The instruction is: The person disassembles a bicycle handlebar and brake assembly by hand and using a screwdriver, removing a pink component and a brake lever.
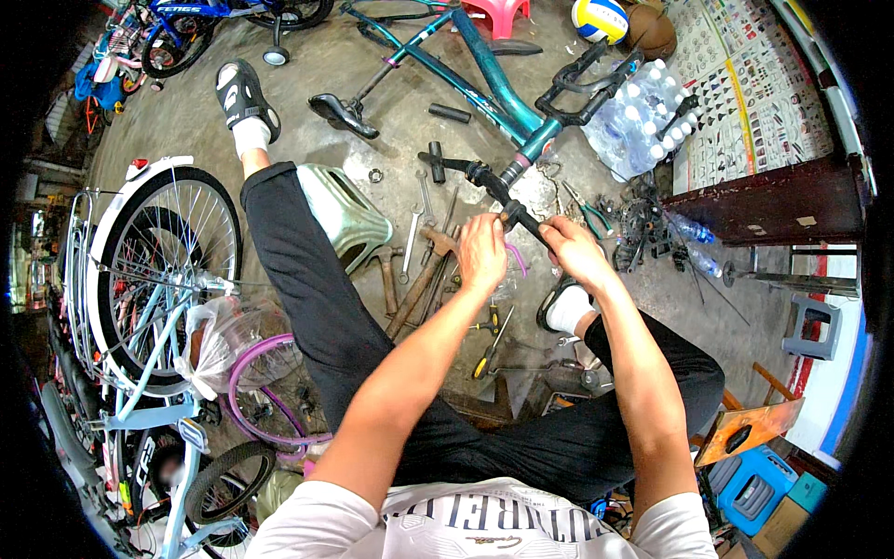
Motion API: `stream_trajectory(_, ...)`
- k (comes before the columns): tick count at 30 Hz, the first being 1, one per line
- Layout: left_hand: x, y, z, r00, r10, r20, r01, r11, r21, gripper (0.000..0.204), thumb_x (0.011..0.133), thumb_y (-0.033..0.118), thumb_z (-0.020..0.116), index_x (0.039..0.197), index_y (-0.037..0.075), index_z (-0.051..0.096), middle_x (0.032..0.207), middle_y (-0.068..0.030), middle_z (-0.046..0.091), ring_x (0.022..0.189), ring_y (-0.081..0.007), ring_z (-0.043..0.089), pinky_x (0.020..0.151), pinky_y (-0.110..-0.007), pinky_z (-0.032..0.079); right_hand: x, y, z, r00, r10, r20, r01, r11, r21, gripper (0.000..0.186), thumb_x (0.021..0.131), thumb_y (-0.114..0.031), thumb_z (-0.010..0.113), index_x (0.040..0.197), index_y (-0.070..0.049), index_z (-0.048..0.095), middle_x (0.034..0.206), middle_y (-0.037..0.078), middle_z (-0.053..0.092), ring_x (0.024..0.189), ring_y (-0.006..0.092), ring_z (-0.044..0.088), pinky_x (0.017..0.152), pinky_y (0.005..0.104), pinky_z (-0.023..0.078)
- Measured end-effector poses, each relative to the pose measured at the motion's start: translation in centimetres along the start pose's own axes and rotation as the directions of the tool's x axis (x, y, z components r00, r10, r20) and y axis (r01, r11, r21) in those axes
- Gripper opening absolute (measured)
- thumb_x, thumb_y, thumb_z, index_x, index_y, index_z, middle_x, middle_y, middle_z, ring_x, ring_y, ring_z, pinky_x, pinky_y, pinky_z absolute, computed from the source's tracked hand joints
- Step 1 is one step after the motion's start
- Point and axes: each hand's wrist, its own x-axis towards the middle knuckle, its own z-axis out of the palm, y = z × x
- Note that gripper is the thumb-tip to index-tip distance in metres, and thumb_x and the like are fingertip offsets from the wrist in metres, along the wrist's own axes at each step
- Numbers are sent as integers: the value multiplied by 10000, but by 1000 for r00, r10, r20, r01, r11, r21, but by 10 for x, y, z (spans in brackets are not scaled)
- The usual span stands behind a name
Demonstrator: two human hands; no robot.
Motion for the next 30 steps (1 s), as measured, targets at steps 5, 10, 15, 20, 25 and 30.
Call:
stream_trajectory(5,-17,-9,50,975,-222,-22,197,901,-387,446,1062,218,420,1454,8,448,1442,-234,506,1315,-398,496,1138,-456,356,-3,-7,9,999,-20,-40,15,992,-123,321,978,-297,554,1048,-10,678,713,38,602,657,141,571,608,325,430)
stream_trajectory(10,-10,-34,27,686,-705,177,613,430,-662,485,1057,347,520,1402,8,492,1226,-114,609,1081,-229,608,858,-386,532,0,-3,15,989,-24,-148,13,997,-73,351,979,-317,527,1086,-27,693,830,132,656,798,253,632,741,380,475)
stream_trajectory(15,38,39,-36,613,-606,507,778,351,-520,722,926,631,624,1163,-50,602,936,-175,716,806,-237,732,609,-345,571,-5,2,30,853,-206,-480,181,978,-99,317,999,-263,483,1096,-35,680,1065,199,672,1042,375,633,917,443,471)
stream_trajectory(20,48,41,-22,575,-649,498,807,351,-475,616,899,568,692,1005,-37,648,808,-175,708,662,-258,723,533,-357,581,0,5,36,752,-382,-537,291,924,-250,249,983,-181,501,1146,-44,631,1137,167,594,1154,366,531,1014,476,389)
stream_trajectory(25,51,40,-19,588,-643,491,798,361,-483,530,892,509,711,934,-15,639,734,-133,679,578,-214,677,508,-326,557,-2,0,33,732,-442,-518,297,892,-342,264,942,-141,522,1183,-71,605,1222,155,583,1211,355,494,1046,490,353)
stream_trajectory(30,54,41,-22,607,-653,453,794,483,-369,579,904,538,675,901,-40,651,724,-136,689,561,-214,680,480,-329,549,-2,0,33,745,-434,-507,288,894,-343,271,936,-136,532,1189,-71,602,1247,150,576,1227,354,489,1055,488,350)
